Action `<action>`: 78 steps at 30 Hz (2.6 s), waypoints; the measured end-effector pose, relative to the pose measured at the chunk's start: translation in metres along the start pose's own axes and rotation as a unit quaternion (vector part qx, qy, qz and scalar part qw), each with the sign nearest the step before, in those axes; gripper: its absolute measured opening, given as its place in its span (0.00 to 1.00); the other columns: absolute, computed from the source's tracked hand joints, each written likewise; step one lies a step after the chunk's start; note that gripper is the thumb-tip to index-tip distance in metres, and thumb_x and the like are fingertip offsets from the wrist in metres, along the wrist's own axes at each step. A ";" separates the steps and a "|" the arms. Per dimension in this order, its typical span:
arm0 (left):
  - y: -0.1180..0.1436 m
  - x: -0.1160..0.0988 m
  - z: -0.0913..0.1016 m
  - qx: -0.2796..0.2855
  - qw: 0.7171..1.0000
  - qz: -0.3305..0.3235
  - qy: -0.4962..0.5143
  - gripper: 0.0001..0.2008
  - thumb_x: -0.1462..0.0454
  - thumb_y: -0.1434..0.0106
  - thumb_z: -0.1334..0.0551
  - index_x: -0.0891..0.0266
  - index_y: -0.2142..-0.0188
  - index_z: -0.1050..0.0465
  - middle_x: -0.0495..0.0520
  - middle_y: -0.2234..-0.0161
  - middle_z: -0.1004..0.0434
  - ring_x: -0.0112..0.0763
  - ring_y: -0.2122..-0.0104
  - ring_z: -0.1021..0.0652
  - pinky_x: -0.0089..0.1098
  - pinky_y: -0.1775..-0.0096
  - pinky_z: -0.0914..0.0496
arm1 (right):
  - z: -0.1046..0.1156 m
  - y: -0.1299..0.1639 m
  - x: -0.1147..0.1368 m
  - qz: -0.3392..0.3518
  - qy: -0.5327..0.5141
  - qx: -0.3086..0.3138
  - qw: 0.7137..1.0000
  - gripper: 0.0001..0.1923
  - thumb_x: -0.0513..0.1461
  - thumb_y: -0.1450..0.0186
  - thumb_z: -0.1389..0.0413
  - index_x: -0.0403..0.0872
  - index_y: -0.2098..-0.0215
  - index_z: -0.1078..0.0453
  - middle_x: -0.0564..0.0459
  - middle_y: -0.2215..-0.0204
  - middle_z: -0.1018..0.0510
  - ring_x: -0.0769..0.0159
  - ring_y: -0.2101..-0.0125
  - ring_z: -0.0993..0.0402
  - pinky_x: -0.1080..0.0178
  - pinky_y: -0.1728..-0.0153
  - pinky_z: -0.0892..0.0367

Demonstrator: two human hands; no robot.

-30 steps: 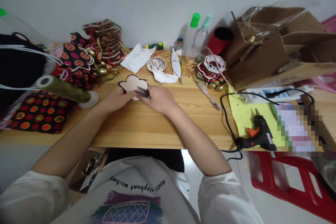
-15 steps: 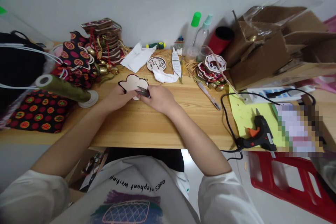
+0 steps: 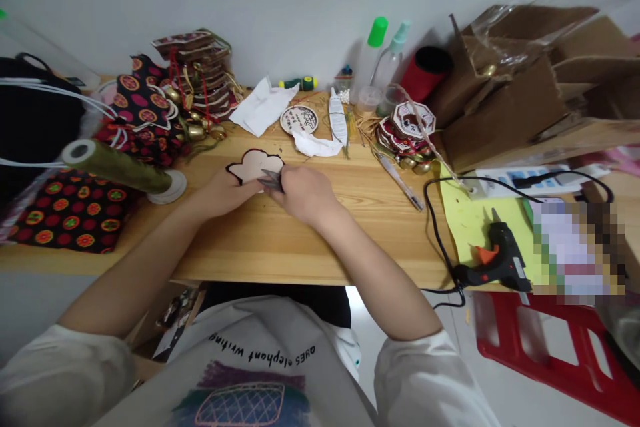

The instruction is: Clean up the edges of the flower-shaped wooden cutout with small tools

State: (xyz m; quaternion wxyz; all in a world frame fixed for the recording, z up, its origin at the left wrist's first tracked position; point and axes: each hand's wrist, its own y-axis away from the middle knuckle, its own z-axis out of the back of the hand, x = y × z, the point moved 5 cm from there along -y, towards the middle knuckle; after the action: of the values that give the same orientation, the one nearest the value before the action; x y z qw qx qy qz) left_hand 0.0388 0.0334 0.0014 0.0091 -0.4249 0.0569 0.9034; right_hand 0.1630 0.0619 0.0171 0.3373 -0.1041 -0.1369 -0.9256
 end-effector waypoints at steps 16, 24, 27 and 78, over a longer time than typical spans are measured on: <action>0.001 -0.004 0.004 -0.013 1.000 0.018 0.000 0.08 0.63 0.46 0.45 0.63 0.71 0.29 0.52 0.68 0.24 0.35 0.65 0.27 0.32 0.61 0.32 | 0.000 -0.005 0.000 0.032 -0.056 -0.016 0.998 0.20 0.50 0.37 0.52 0.42 0.65 0.31 0.44 0.69 0.23 0.63 0.71 0.31 0.65 0.74 0.48; 0.000 -0.006 0.004 -0.015 0.999 0.032 0.027 0.11 0.63 0.46 0.46 0.63 0.67 0.28 0.50 0.66 0.23 0.33 0.65 0.27 0.31 0.60 0.32 | -0.003 -0.008 -0.002 0.046 -0.125 -0.030 0.991 0.18 0.48 0.38 0.50 0.42 0.67 0.31 0.48 0.72 0.25 0.67 0.73 0.33 0.67 0.73 0.48; 0.000 -0.005 0.005 -0.016 0.999 0.031 0.029 0.13 0.62 0.45 0.47 0.64 0.65 0.28 0.51 0.64 0.23 0.33 0.64 0.27 0.31 0.59 0.32 | -0.004 -0.008 -0.002 0.047 -0.129 -0.037 0.990 0.18 0.49 0.37 0.51 0.41 0.66 0.30 0.48 0.73 0.25 0.68 0.74 0.34 0.67 0.73 0.48; 0.001 -0.006 0.003 0.003 1.000 0.019 -0.004 0.12 0.61 0.45 0.47 0.64 0.66 0.29 0.54 0.64 0.23 0.38 0.58 0.27 0.35 0.55 0.32 | 0.000 -0.004 0.001 0.029 -0.013 -0.016 0.999 0.21 0.50 0.36 0.54 0.41 0.61 0.31 0.43 0.67 0.22 0.61 0.69 0.28 0.64 0.75 0.49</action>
State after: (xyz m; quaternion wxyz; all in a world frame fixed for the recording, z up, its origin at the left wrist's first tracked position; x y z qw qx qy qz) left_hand 0.0403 0.0327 0.0079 -0.0064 -0.4201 0.0676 0.9049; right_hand 0.1603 0.0642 0.0162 0.3608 -0.1253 -0.1235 -0.9159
